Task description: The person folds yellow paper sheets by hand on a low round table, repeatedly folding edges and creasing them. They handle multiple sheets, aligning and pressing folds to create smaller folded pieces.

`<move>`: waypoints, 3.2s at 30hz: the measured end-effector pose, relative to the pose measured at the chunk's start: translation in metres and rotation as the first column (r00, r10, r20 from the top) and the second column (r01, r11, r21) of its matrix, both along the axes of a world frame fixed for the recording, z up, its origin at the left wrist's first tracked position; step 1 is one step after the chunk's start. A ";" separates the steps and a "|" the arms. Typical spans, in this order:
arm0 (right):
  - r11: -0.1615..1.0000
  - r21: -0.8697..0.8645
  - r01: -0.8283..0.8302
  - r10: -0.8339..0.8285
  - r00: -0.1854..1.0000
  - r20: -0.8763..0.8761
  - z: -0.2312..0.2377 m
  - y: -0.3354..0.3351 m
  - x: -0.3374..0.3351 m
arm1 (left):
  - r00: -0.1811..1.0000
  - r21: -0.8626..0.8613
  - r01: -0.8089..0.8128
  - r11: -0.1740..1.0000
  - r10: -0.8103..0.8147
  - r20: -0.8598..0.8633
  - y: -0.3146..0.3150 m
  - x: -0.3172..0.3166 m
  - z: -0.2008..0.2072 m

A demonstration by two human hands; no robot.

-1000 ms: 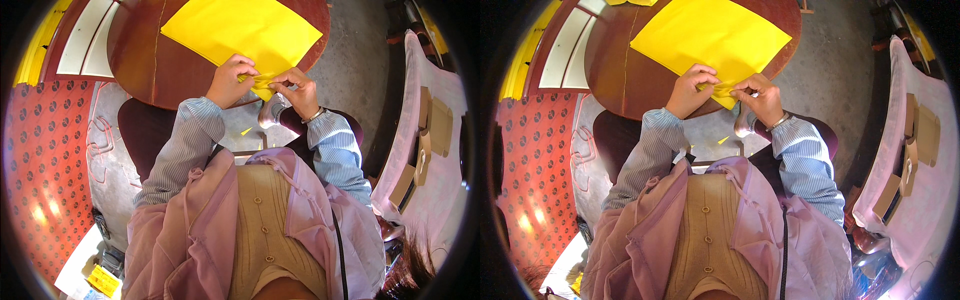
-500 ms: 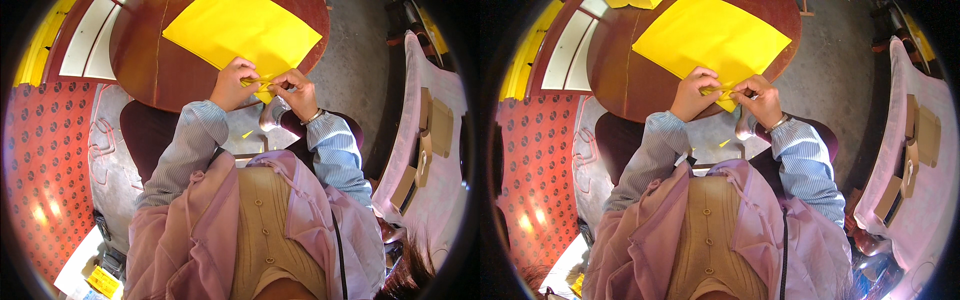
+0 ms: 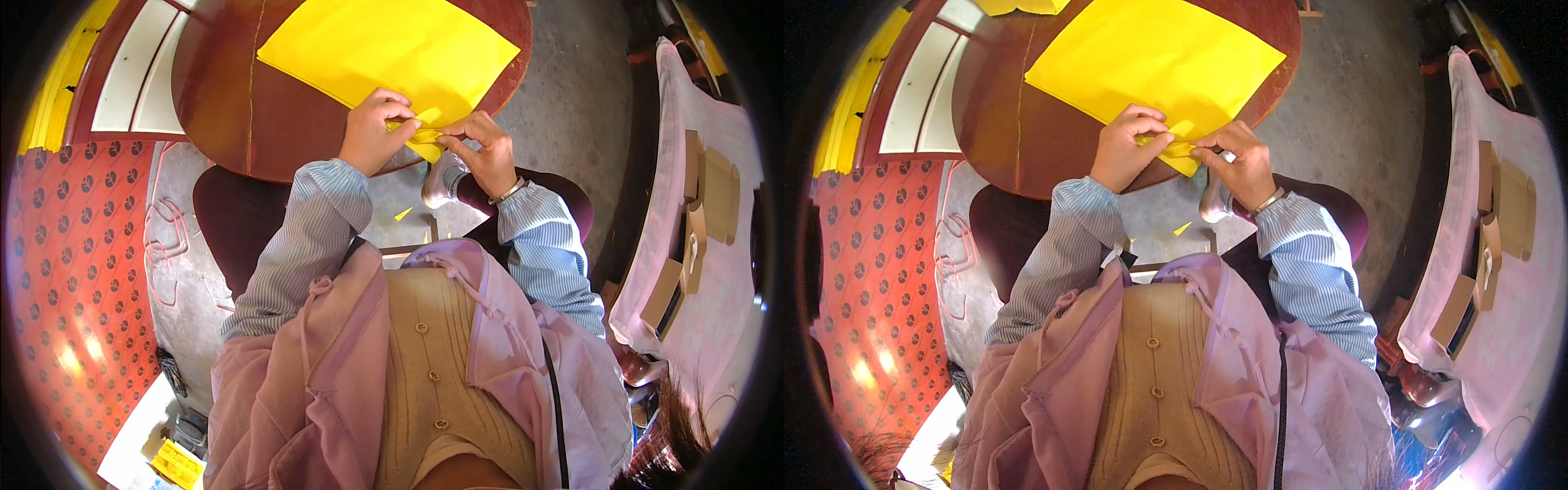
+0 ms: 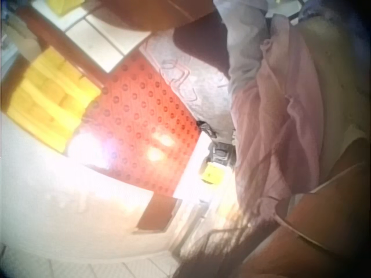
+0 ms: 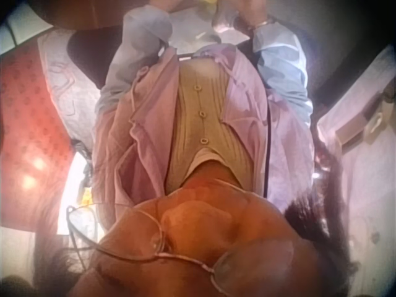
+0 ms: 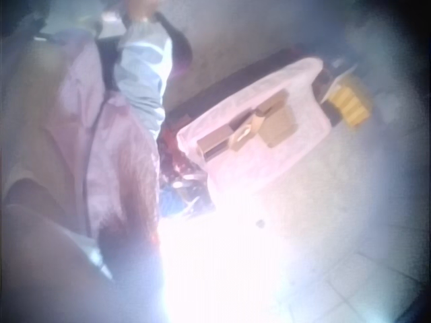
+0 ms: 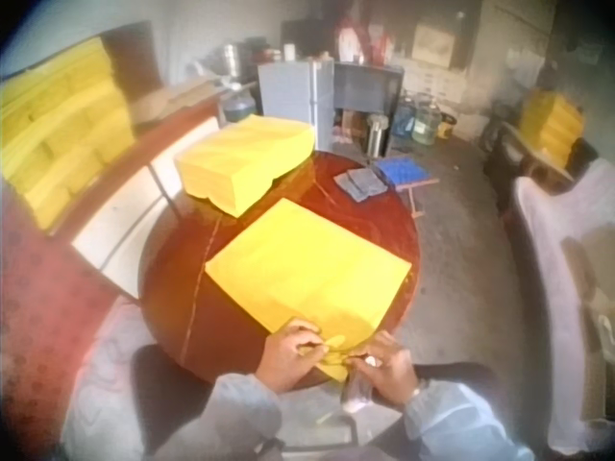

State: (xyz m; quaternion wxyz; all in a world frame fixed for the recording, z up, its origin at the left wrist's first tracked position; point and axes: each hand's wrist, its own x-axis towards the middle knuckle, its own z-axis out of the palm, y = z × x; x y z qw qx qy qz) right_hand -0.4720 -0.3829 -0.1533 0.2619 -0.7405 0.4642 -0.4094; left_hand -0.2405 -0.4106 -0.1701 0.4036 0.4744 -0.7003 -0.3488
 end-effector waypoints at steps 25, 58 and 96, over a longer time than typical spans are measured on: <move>0.994 0.066 0.088 -0.090 0.996 0.021 -0.002 0.005 0.002 | 0.999 0.027 -0.014 1.000 0.014 -0.029 0.001 -0.003 0.002; 0.989 0.104 0.108 -0.107 0.994 -0.013 -0.002 0.007 0.004 | 0.998 0.025 0.054 0.998 -0.054 -0.015 -0.003 0.008 -0.001; 0.981 0.127 0.148 -0.150 0.989 0.006 0.007 0.003 0.010 | 0.999 -0.051 0.051 0.997 -0.050 0.007 0.004 0.006 -0.007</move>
